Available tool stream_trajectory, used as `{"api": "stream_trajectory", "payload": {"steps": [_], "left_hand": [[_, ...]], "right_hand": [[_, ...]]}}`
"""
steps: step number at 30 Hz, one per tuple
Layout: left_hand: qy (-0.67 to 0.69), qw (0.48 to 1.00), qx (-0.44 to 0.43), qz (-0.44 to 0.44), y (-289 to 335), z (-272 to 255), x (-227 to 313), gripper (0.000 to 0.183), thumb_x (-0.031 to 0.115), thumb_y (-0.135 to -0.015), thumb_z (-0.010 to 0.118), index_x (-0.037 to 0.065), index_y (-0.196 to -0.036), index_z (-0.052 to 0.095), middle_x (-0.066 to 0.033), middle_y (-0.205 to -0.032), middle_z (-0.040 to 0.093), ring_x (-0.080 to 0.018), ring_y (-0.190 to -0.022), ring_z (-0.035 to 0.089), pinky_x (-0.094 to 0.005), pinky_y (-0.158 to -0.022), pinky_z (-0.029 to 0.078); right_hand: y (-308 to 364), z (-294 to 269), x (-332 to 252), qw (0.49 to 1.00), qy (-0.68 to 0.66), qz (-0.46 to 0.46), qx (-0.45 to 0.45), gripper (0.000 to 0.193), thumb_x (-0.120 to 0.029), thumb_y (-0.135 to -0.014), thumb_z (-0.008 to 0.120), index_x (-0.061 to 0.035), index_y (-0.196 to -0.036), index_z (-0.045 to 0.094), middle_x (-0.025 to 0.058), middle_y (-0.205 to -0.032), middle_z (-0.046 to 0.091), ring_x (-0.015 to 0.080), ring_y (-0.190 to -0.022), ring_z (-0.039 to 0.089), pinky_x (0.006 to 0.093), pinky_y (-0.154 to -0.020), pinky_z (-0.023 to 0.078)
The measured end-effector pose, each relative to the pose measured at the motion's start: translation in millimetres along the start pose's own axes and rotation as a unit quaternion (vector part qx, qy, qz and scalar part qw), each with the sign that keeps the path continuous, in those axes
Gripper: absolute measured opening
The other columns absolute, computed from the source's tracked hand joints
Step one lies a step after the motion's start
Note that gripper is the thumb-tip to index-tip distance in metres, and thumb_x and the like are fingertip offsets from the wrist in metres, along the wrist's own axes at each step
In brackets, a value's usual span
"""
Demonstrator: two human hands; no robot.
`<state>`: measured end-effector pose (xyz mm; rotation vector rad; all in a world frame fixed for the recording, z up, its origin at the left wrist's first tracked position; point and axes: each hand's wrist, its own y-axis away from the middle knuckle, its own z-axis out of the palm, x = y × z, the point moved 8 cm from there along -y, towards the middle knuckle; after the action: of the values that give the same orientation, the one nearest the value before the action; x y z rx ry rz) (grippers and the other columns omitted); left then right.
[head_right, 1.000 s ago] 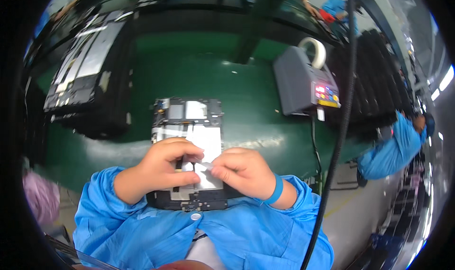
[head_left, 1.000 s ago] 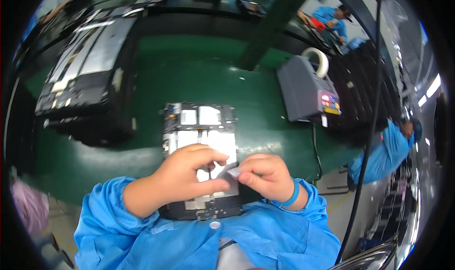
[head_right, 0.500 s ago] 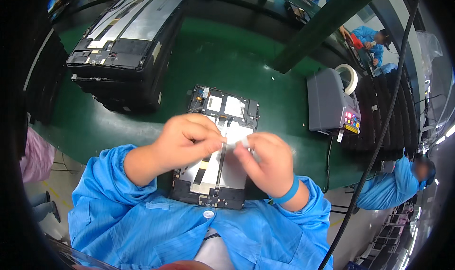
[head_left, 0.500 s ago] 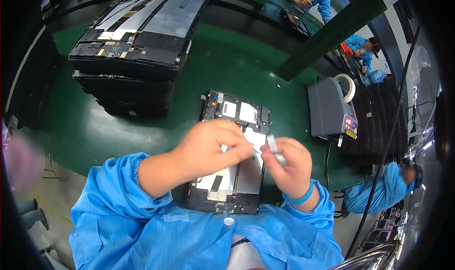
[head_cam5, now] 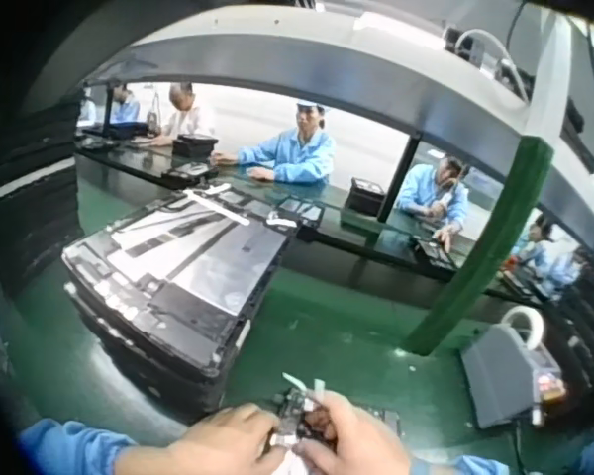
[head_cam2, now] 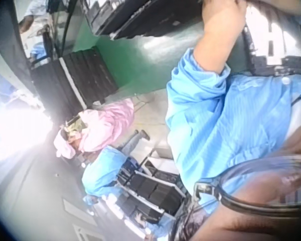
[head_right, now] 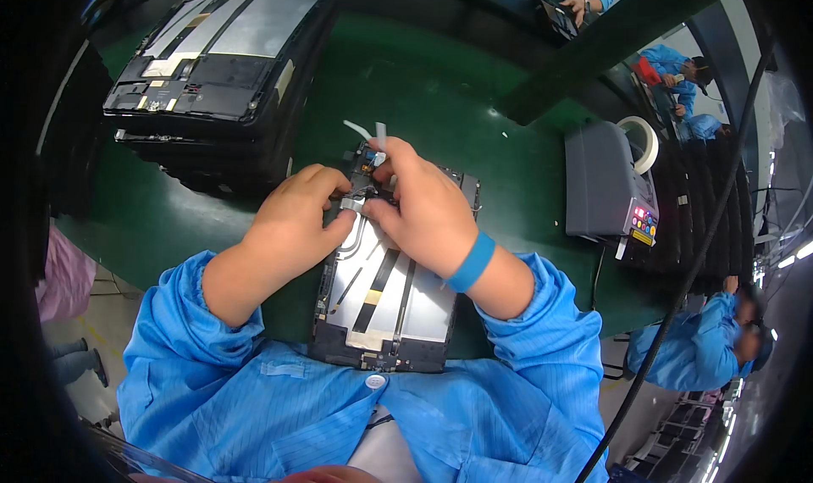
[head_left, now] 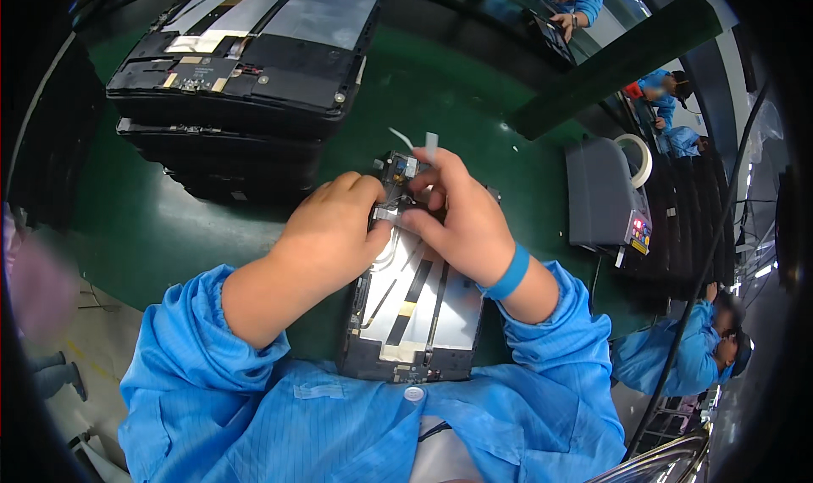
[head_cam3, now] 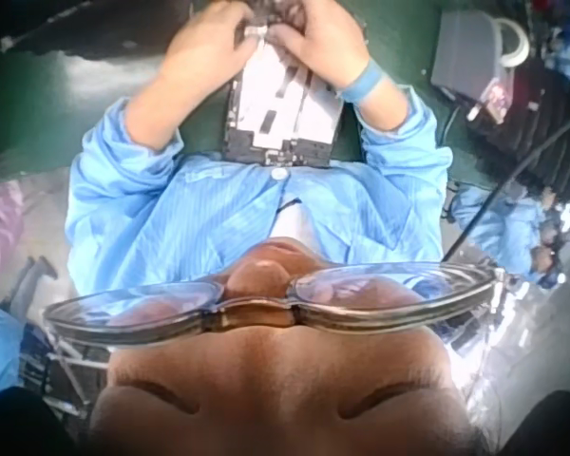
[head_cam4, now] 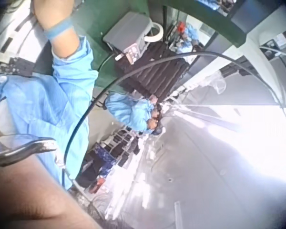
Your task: The person applies white adhesive tape to the internal components of a disassembled electronic device. They repeatedly peel tape from a roll and press it onto specific areas of the device's chassis and circuitry. The person handles the device with both hands, adjusting its position on the green workbench throughout the process.
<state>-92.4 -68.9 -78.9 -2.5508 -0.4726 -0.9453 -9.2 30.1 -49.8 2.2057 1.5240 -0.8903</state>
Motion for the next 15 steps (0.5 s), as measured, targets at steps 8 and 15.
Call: {"api": "stream_trajectory", "payload": {"steps": [8, 15], "left_hand": [[0.004, 0.999, -0.009, 0.039, -2.7, -1.3, 3.2, 0.017, 0.010, -0.074, 0.069, 0.002, -0.088, 0.064, -0.0109, -0.089, 0.059, -0.0294, -0.080, 0.060, -0.0391, -0.071, 0.049], [-0.003, 0.998, -0.002, 0.060, -2.2, -1.8, 3.5, 0.017, 0.010, -0.073, 0.070, 0.002, -0.087, 0.064, -0.0109, -0.087, 0.059, -0.0294, -0.079, 0.060, -0.0381, -0.069, 0.049]], "right_hand": [[-37.4, 0.9, 1.1, 0.995, -0.012, -0.096, 0.016, 0.042, 0.000, -0.074, 0.065, -0.0052, -0.113, 0.052, 0.0088, -0.078, 0.063, 0.0304, -0.079, 0.062, 0.0394, -0.069, 0.048], [-43.9, 10.0, -1.4, 0.984, 0.060, -0.170, -0.006, 0.036, 0.000, -0.074, 0.065, -0.0046, -0.107, 0.053, 0.0119, -0.081, 0.063, 0.0321, -0.079, 0.061, 0.0409, -0.068, 0.048]]}}
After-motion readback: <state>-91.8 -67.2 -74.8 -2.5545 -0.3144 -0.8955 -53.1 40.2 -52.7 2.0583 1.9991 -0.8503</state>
